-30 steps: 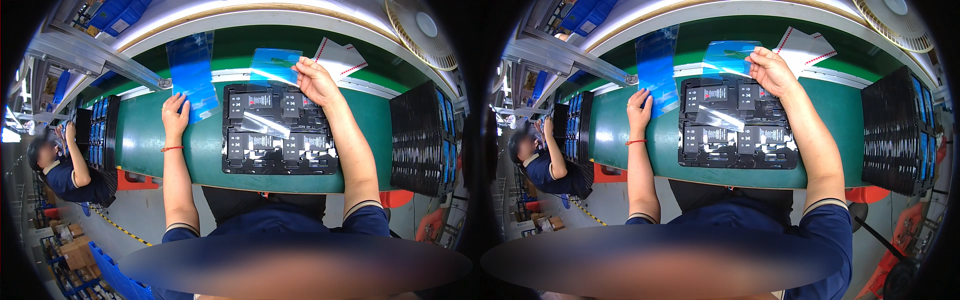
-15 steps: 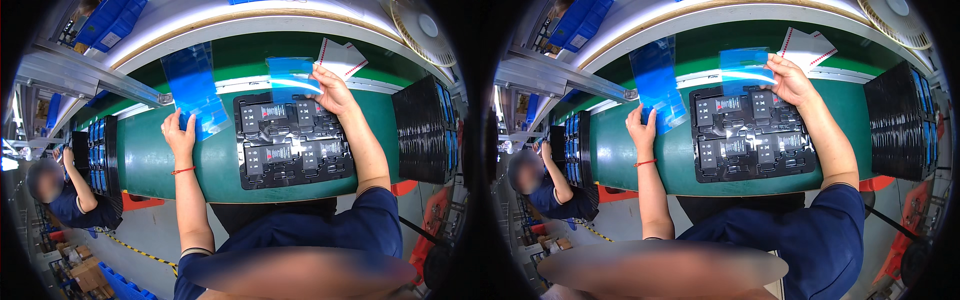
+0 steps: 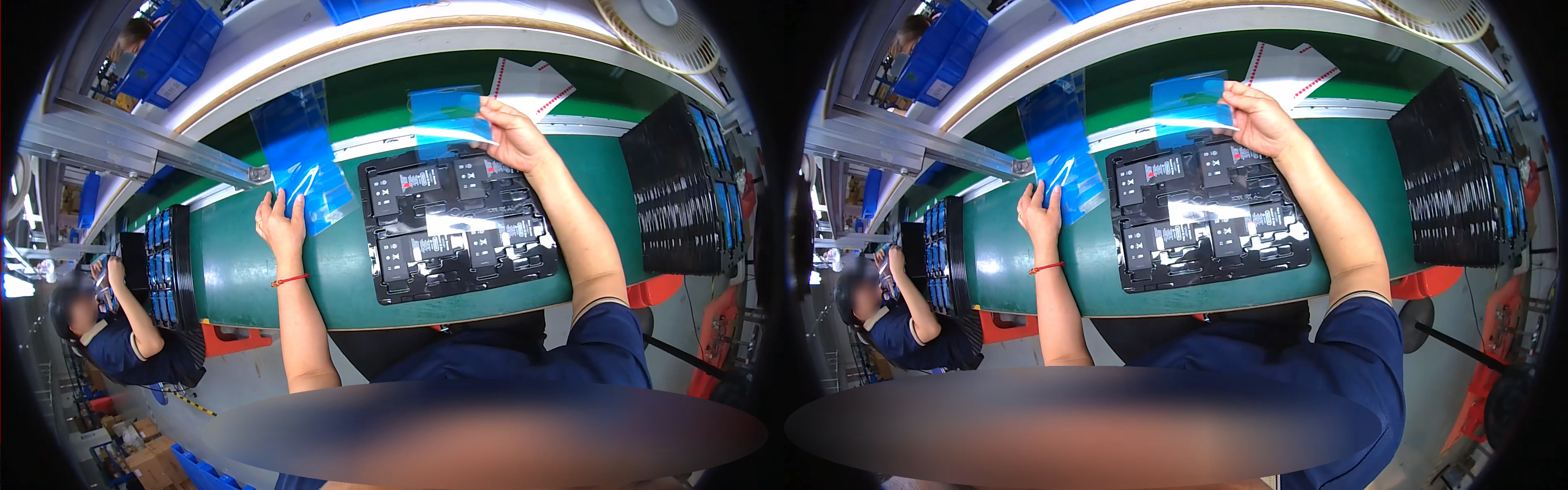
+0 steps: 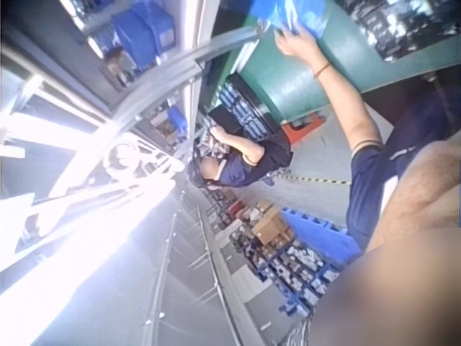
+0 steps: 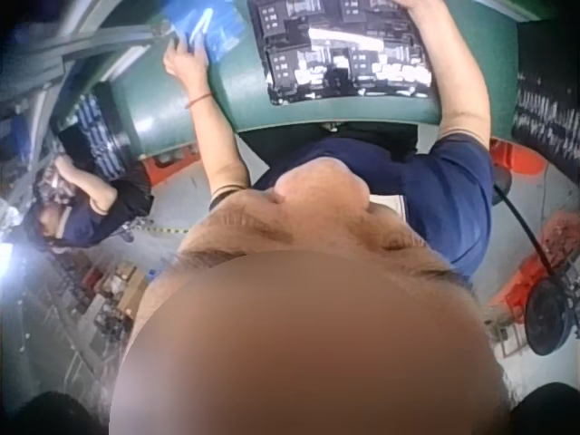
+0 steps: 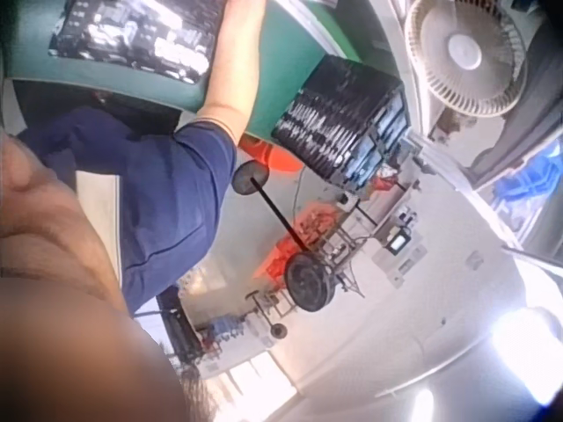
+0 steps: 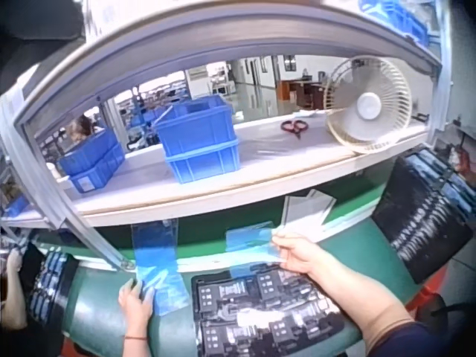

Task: Manually assembling small electronic components into a plastic tray on an assembly line.

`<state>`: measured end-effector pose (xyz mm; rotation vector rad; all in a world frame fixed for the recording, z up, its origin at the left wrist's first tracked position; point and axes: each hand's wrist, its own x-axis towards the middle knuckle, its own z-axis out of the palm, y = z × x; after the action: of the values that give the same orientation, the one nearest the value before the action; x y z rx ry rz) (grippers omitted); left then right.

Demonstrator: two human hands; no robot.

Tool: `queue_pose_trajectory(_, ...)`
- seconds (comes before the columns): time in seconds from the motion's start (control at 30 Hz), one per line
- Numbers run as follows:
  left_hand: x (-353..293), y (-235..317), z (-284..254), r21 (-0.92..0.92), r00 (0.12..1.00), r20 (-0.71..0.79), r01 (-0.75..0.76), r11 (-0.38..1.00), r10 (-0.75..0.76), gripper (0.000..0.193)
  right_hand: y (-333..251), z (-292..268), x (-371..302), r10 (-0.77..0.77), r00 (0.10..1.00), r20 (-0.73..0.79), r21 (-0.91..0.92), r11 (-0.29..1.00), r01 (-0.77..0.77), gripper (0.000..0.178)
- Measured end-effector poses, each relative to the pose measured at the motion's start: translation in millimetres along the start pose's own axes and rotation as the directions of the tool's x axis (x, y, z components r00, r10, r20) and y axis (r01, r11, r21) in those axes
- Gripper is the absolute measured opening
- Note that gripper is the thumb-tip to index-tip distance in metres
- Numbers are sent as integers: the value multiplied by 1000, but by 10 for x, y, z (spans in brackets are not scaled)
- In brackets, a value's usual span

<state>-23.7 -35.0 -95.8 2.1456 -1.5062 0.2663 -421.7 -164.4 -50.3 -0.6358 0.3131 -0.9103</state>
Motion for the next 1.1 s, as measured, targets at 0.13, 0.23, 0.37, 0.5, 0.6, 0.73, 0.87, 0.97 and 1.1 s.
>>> queue_pose_trajectory(0.13,-7,-17,29,-15,999,-40,-23,1000,22,44,-14,30,-27,6,1000,-23,-7,1000,-6,18)
queue_pose_trajectory(0.23,-14,-58,33,-52,999,-42,-14,999,12,34,-7,55,-30,12,999,-36,-21,1000,-13,16)
queue_pose_trajectory(0.37,51,-22,21,-120,998,-55,-18,993,11,32,-15,-95,-30,-2,998,61,20,1000,1,18)
queue_pose_trajectory(0.5,85,-92,36,-182,998,-60,-2,983,-9,34,-14,31,-23,3,1000,-22,-18,1000,-3,18)
queue_pose_trajectory(0.6,86,-138,20,-261,990,-127,27,965,-62,41,-8,74,-1,29,1000,0,-47,998,-29,19)
queue_pose_trajectory(0.73,102,-137,1,-273,965,-100,206,940,-241,52,-10,-51,-27,29,1000,6,-55,998,-28,21)
queue_pose_trajectory(0.87,88,-114,25,-340,957,-95,227,913,-274,61,-58,30,-46,45,998,-53,-70,996,-49,22)
queue_pose_trajectory(0.97,89,-100,-39,-349,960,-110,206,914,-259,62,-59,45,-23,31,1000,-5,-69,997,-31,23)
queue_pose_trajectory(1.1,91,-120,-2,-412,958,-165,151,899,-236,58,-29,39,5,5,986,-166,-157,987,-32,24)
